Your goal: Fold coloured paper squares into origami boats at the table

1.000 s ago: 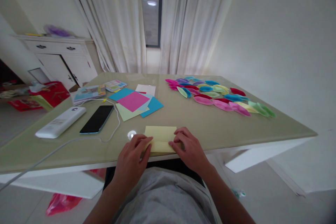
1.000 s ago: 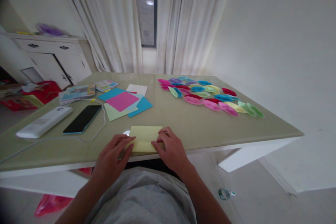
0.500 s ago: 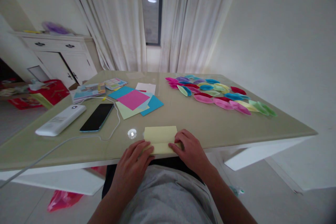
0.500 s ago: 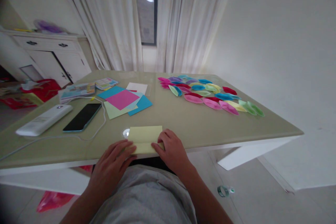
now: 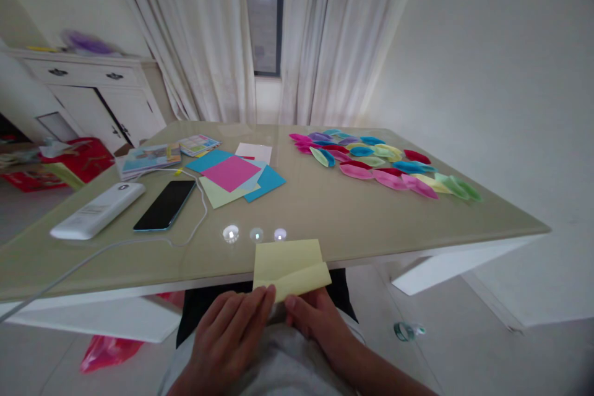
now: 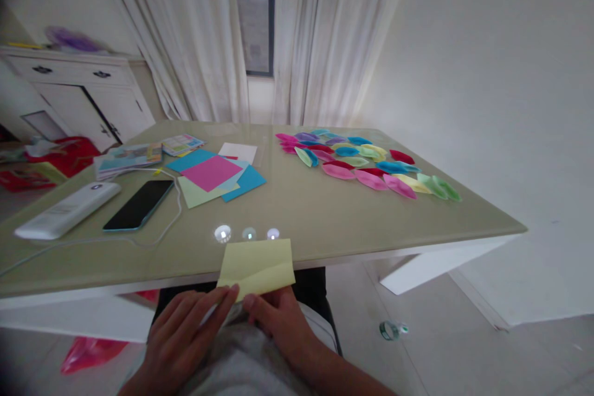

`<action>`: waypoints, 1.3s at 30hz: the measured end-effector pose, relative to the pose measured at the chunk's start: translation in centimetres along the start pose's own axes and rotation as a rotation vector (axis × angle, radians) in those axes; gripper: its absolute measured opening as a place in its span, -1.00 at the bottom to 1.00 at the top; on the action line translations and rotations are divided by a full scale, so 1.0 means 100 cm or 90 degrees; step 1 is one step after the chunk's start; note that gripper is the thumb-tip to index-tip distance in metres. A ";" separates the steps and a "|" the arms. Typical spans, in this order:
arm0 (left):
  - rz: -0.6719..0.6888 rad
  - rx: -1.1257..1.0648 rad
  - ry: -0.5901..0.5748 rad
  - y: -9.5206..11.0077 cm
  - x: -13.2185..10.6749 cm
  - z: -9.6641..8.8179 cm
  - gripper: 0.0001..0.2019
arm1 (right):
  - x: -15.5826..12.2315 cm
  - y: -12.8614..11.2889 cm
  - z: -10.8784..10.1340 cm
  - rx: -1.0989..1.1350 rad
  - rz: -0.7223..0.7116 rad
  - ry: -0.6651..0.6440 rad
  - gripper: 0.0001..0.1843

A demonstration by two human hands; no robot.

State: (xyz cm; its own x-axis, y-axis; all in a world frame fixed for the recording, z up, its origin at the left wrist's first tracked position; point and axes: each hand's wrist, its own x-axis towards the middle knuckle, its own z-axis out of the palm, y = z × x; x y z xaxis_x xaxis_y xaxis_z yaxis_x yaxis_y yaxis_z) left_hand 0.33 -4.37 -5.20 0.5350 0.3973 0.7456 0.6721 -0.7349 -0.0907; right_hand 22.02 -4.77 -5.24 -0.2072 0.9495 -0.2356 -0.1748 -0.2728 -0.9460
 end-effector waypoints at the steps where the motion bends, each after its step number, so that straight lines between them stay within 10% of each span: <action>1: 0.000 -0.025 -0.002 0.001 0.001 -0.001 -0.63 | 0.002 0.000 0.007 0.055 0.025 0.033 -0.42; 4: -0.100 -0.125 0.018 0.004 0.005 -0.007 -0.66 | 0.002 -0.003 0.020 0.134 0.024 0.120 -0.42; 8: -0.483 -0.445 0.098 0.006 0.014 -0.021 -0.68 | -0.011 -0.009 0.023 0.055 -0.074 0.162 -0.52; 14: -0.795 -0.818 -0.084 0.012 0.035 -0.029 -0.59 | -0.022 -0.024 0.030 -0.023 -0.158 0.135 -0.41; 39: -0.867 -0.785 -0.071 0.010 0.050 -0.038 -0.64 | -0.013 -0.028 0.028 0.169 -0.100 0.308 -0.26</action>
State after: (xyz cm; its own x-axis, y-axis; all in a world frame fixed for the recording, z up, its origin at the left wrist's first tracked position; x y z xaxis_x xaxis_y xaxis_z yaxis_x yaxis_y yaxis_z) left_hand 1.74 -5.25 0.95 0.0684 0.9834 -0.1678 -0.0679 0.1724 0.9827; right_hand 20.05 -5.63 -1.64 0.2936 0.9277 -0.2306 -0.4169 -0.0928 -0.9042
